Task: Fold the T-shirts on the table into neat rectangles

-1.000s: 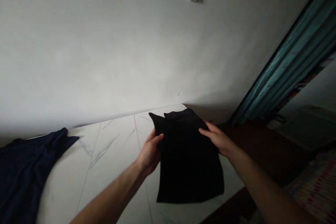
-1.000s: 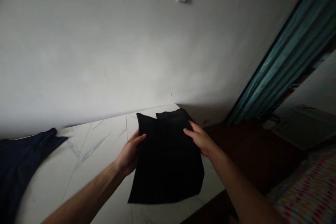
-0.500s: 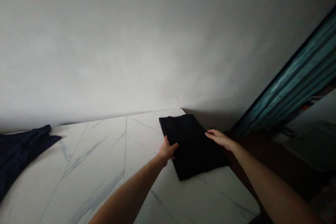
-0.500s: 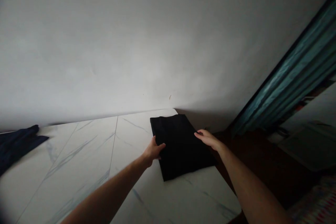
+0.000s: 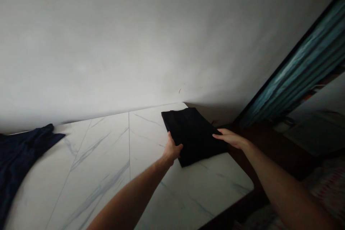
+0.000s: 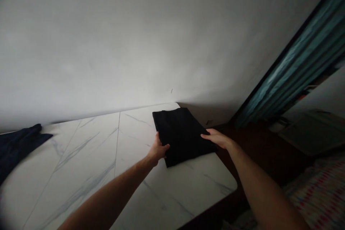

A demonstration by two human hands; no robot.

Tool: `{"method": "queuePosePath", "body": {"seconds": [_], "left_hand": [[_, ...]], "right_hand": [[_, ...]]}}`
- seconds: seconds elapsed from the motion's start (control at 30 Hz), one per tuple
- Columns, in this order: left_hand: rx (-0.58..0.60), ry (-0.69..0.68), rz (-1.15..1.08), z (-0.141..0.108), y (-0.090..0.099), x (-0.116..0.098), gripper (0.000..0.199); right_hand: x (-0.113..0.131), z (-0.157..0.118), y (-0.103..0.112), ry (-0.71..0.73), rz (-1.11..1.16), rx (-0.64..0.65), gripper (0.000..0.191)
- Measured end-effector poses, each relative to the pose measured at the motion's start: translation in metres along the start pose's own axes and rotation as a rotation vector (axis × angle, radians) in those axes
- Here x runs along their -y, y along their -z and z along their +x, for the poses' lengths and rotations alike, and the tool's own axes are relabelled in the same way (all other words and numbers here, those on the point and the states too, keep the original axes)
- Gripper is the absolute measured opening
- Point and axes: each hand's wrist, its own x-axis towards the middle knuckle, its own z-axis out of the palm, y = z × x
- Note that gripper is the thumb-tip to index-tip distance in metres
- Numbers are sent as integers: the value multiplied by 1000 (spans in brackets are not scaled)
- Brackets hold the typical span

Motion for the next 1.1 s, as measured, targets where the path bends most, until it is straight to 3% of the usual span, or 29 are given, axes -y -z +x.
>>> {"method": "queuePosePath", "body": {"seconds": [0.1, 0.3, 0.43, 0.5, 0.57, 0.67, 0.73, 0.87, 0.97, 1.1], "left_hand": [[34, -51, 67, -11, -2, -4, 114], [45, -36, 241, -23, -9, -1, 51], [0, -85, 387, -31, 2, -2, 48], [-63, -188, 600, -30, 8, -11, 40], [-108, -341, 805, -22, 9, -26, 34], [-51, -664, 985, 2, -3, -47, 45], [27, -819, 1092, 21, -15, -50, 55], [133, -734, 1237, 49, -26, -31, 61], [136, -683, 1247, 60, -23, -18, 63], [71, -630, 1277, 78, -11, -26, 64]], "right_hand": [[-5, -4, -4, 5, 46, -65, 19], [-23, -7, -6, 17, -61, -201, 28], [-31, -5, 2, -1, -246, -338, 38], [-26, -3, 4, 20, -383, -415, 44], [-14, 3, -1, 154, -521, -518, 52], [9, 15, -31, 498, -660, -556, 58], [16, 24, -60, 599, -735, -497, 62], [3, 35, -101, 433, -895, -355, 65], [-10, 38, -106, 385, -959, -326, 64], [-15, 40, -102, 387, -1035, -345, 66]]}}
